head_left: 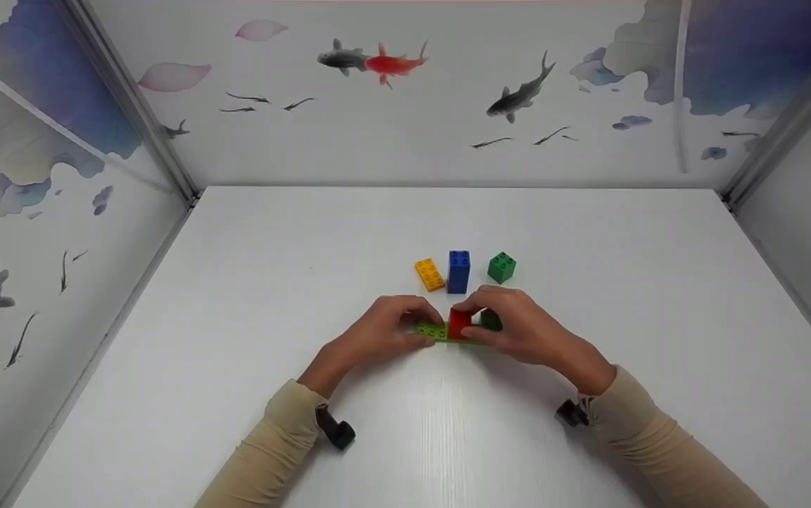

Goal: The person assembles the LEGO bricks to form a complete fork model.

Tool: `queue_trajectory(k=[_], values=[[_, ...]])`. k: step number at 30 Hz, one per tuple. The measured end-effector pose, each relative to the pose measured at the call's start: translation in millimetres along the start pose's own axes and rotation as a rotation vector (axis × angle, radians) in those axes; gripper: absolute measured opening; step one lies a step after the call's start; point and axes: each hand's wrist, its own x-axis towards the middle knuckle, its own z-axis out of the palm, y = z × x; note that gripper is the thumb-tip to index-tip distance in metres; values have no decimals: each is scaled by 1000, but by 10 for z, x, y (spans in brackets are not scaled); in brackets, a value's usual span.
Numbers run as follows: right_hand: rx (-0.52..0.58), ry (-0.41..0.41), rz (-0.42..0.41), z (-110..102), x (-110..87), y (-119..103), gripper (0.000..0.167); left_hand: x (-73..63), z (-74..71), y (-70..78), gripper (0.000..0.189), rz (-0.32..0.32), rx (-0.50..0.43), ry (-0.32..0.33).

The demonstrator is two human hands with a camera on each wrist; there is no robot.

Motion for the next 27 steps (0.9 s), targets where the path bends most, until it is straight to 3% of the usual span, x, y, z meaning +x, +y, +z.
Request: queue_trajectory(k=[17, 27], values=[[-108, -16, 36, 46, 12, -79, 33, -16, 12, -1, 29, 13, -15, 6], [-187, 5, -15, 41, -8, -49, 34, 3, 10, -6, 29, 41, -14, 12]])
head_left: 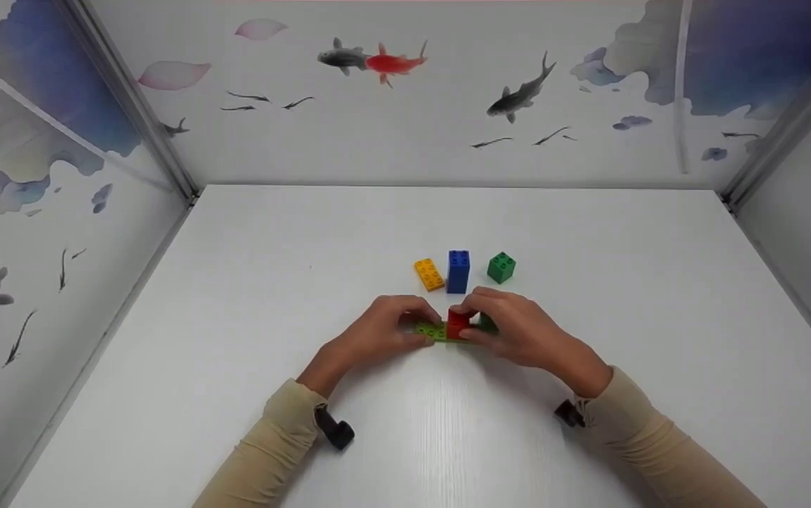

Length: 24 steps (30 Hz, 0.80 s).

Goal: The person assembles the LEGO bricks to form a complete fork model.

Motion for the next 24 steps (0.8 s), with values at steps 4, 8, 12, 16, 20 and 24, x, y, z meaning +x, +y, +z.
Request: queue_trajectory(k=[4, 8, 12, 16, 20, 24], values=[[26, -2, -4, -8, 7, -3, 34, -6, -25, 4, 29, 3, 12, -9], [47, -2, 1, -14, 22, -9, 33, -13, -58, 12, 30, 4, 15, -10], [67, -13, 17, -1, 22, 0, 34, -27, -77, -6, 34, -5, 14, -16], [78, -33, 34, -1, 18, 14, 35, -43, -94, -32, 39, -27, 9, -23], [81, -48, 55, -56, 7, 29, 36, -42, -103, -30, 41, -34, 9, -28], [86, -57, 87, -103, -15, 61, 37, -32, -84, -5, 39, -43, 21, -21]])
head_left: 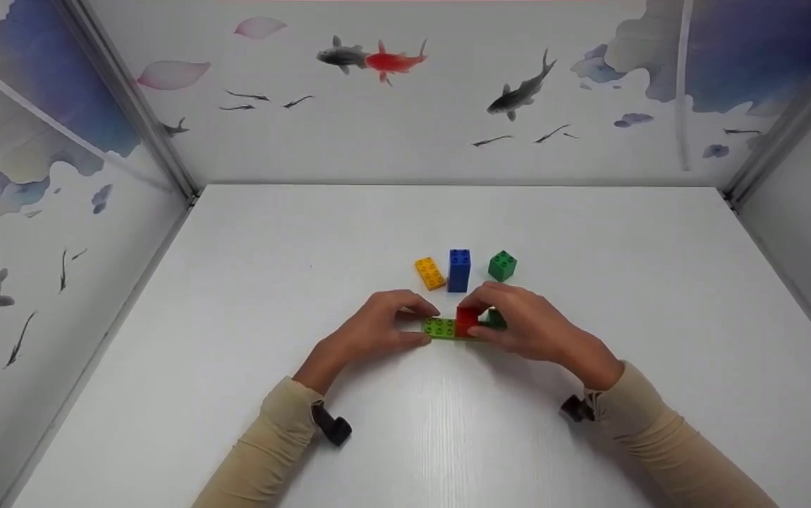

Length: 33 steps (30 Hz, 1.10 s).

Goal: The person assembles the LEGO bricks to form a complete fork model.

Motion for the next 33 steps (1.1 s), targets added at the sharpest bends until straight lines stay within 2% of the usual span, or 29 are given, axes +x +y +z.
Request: queue_trajectory(k=[8, 13, 18, 23, 33], values=[[38, -29, 28, -97, -19, 105, 40, 43, 68, 71, 34, -20, 62, 20], [76, -30, 41, -158, 0, 177, 41, 45, 90, 85, 35, -43, 62, 25], [118, 76, 56, -254, 45, 280, 41, 42, 84, 85, 35, -57, 46, 27], [105, 185, 102, -321, 88, 431, 36, 39, 85, 70, 35, -68, 41, 32], [74, 243, 205, -284, 184, 641, 44, 13, 94, 64, 36, -62, 28, 46]])
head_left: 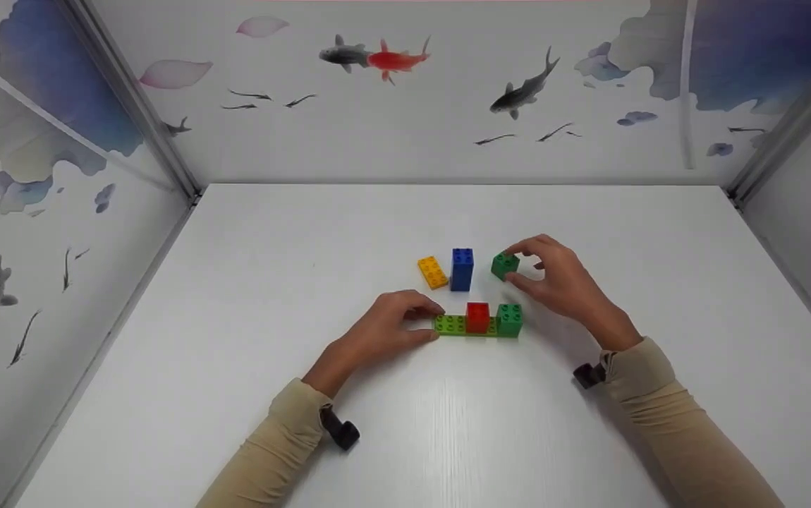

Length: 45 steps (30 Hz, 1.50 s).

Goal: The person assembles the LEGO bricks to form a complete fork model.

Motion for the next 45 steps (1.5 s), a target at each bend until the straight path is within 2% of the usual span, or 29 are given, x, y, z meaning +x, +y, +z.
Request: queue_trajectory(k=[7, 14, 19, 26, 39, 45], values=[[12, -37, 48, 25, 106, 19, 53, -8, -6, 9, 36, -7, -7, 5], [8, -80, 61, 60, 127, 21, 48, -2, 3, 15, 36, -4, 9, 2], [-6, -65, 60, 64, 99, 30, 40, -8, 11, 8, 36, -8, 12, 2], [12, -55, 73, 76, 95, 35, 37, -3, 16, -13, 36, -6, 6, 10], [25, 17, -19, -27, 55, -34, 35, 8, 10, -38, 35, 16, 7, 14], [32, 43, -30, -70, 29, -115, 37, 10, 18, -33, 36, 7, 2, 9]])
